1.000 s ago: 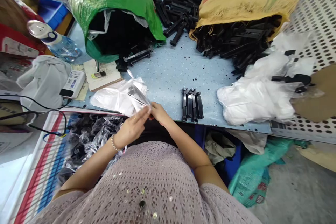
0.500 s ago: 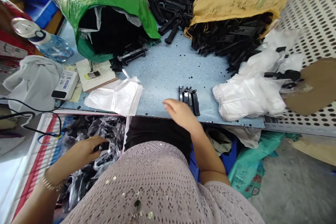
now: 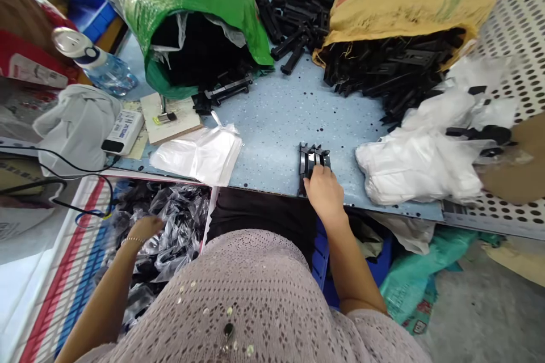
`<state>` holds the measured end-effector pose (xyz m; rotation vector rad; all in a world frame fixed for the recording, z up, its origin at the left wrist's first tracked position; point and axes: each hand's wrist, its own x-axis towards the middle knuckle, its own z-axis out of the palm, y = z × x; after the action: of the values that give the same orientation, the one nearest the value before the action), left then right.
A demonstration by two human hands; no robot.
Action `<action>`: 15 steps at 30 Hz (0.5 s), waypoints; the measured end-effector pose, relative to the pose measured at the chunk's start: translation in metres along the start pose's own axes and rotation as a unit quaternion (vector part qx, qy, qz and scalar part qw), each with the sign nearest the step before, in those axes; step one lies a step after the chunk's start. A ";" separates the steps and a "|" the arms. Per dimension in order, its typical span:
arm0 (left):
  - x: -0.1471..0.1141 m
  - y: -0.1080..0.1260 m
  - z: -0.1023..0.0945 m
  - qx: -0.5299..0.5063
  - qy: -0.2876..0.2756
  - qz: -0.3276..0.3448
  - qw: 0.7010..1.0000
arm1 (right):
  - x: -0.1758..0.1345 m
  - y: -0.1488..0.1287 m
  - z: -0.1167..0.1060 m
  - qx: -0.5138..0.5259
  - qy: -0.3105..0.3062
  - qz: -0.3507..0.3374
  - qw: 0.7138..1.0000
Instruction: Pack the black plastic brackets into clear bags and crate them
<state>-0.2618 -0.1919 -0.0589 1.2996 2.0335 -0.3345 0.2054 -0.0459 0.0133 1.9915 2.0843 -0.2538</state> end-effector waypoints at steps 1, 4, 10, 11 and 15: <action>0.005 0.013 -0.004 -0.012 0.029 0.006 0.999 | -0.001 0.000 0.001 -0.004 -0.003 0.014 1.000; 0.015 0.081 -0.019 -0.076 0.213 0.160 0.961 | -0.002 -0.008 0.001 -0.009 -0.018 0.011 1.000; 0.047 0.194 -0.046 -0.025 0.317 0.249 0.915 | 0.014 -0.008 0.010 0.085 -0.040 -0.005 0.996; 0.054 0.194 -0.051 -0.058 0.299 0.239 0.922 | 0.019 -0.005 0.014 0.142 -0.041 -0.014 0.989; 0.074 0.166 -0.069 -0.309 0.193 0.191 0.912 | 0.038 -0.021 0.027 0.546 -0.095 -0.054 0.830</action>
<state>-0.1645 -0.0253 -0.0343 1.3623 1.8850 0.7462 0.1843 -0.0186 -0.0243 2.1362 2.0781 -1.9453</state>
